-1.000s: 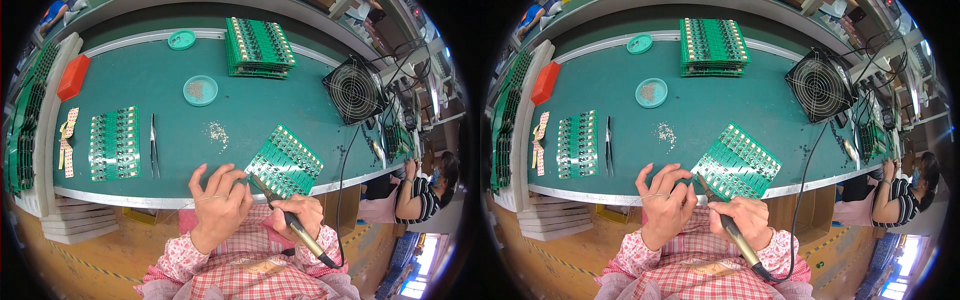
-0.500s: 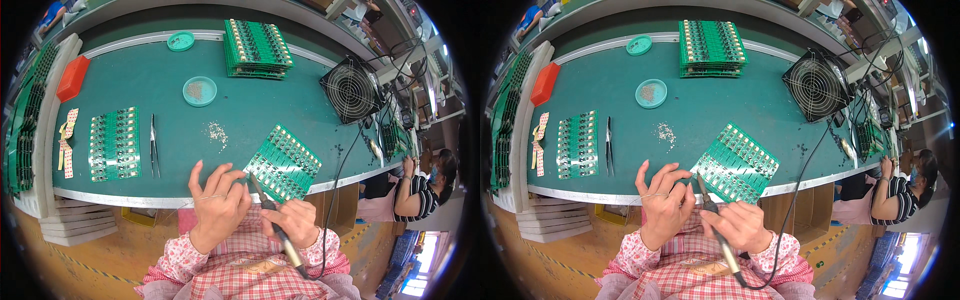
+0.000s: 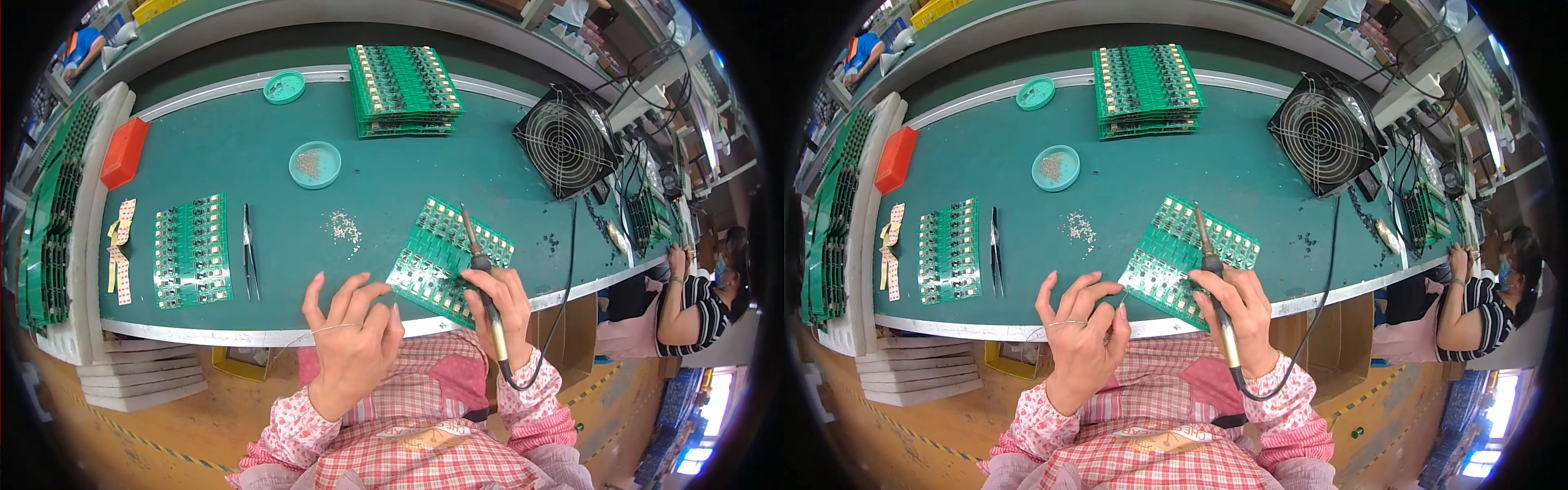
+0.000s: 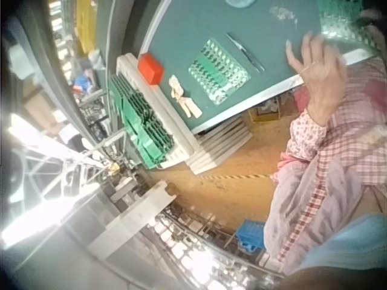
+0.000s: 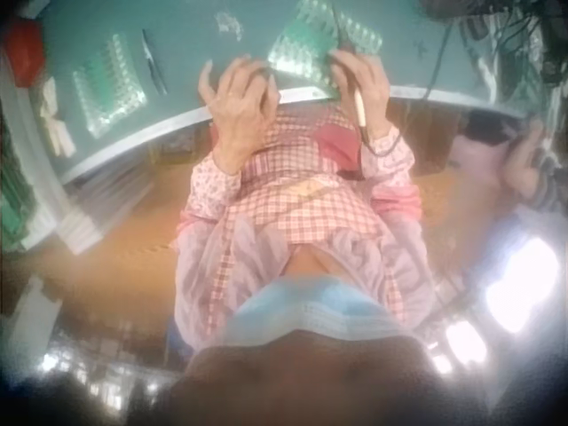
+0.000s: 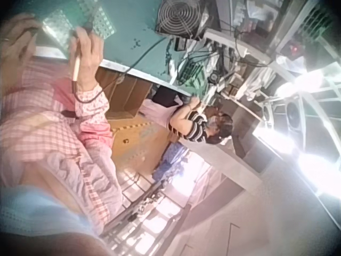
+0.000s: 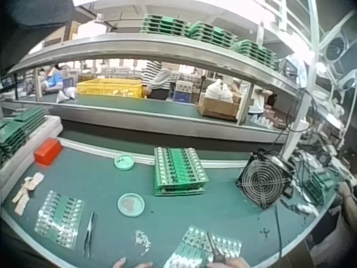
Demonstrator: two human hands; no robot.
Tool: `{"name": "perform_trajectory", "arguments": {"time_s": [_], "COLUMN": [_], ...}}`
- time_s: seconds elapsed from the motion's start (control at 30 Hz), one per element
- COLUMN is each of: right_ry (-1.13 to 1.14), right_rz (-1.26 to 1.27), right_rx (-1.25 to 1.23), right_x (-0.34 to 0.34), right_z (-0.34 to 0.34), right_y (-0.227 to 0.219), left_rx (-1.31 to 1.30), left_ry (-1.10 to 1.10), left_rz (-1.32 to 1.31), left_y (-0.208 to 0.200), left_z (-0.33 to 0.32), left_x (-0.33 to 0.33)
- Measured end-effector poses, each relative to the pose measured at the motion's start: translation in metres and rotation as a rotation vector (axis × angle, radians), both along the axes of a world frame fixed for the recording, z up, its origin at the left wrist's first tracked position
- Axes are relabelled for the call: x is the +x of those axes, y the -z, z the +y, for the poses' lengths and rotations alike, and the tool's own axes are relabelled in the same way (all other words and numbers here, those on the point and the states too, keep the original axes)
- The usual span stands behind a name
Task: The person solders components onto small green circuit boards using a soldering iron and solder wire, with tweezers to position the components and a cooling fan to dissipate heat.
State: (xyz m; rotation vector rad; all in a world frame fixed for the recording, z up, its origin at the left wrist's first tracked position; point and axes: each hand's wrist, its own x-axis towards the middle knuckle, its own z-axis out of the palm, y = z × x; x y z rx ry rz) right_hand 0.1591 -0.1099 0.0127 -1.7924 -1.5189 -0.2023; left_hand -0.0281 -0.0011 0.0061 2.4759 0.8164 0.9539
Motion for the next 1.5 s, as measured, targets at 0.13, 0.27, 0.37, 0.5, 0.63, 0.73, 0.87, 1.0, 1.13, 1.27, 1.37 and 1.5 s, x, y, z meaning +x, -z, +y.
{"name": "perform_trajectory", "arguments": {"time_s": [0.13, 0.27, 0.37, 0.5, 0.63, 0.73, 0.87, 1.0, 1.13, 1.27, 1.37, 1.5], "right_ry": [-0.056, -0.158, -0.239, -0.301, -0.298, -0.305, -0.305, -0.313, -0.345, -0.392, -0.370, -0.323], "right_rz": [0.002, 0.205, 0.263, 0.208, 0.200, 0.183, 0.186, 0.152, -0.032, -0.225, -0.228, -0.124], "right_rx": [0.068, 0.124, 0.176, 0.172, 0.181, 0.122, 0.113, 0.115, 0.055, -0.006, -0.056, -0.059], "right_x": [-0.001, -0.013, -0.020, -0.022, -0.024, -0.022, -0.024, -0.027, -0.027, -0.028, -0.029, -0.031], "right_z": [-0.003, -0.021, -0.017, -0.012, -0.009, -0.010, -0.008, -0.004, -0.007, -0.009, -0.010, -0.009], "right_y": [-0.013, -0.020, -0.018, -0.015, -0.013, -0.013, -0.015, -0.014, -0.020, -0.025, -0.030, -0.029], "left_rx": [0.011, 0.013, 0.001, 0.000, -0.006, -0.004, -0.002, -0.001, -0.011, -0.022, -0.020, -0.010], "left_ry": [-0.015, -0.012, -0.025, -0.025, -0.028, -0.030, -0.031, -0.035, -0.037, -0.026, -0.022, -0.019], "left_rz": [0.024, 0.033, 0.043, 0.050, 0.054, 0.056, 0.065, 0.067, 0.067, 0.044, 0.039, 0.029], "left_y": [0.000, 0.000, 0.000, -0.001, 0.000, 0.000, 0.000, 0.001, 0.000, -0.001, 0.000, 0.001], "left_z": [-0.002, -0.004, -0.004, -0.003, -0.004, -0.004, -0.004, -0.004, -0.003, -0.002, -0.002, -0.002], "left_x": [0.003, 0.006, 0.008, 0.009, 0.010, 0.011, 0.010, 0.010, 0.011, 0.009, 0.007, 0.005]}}
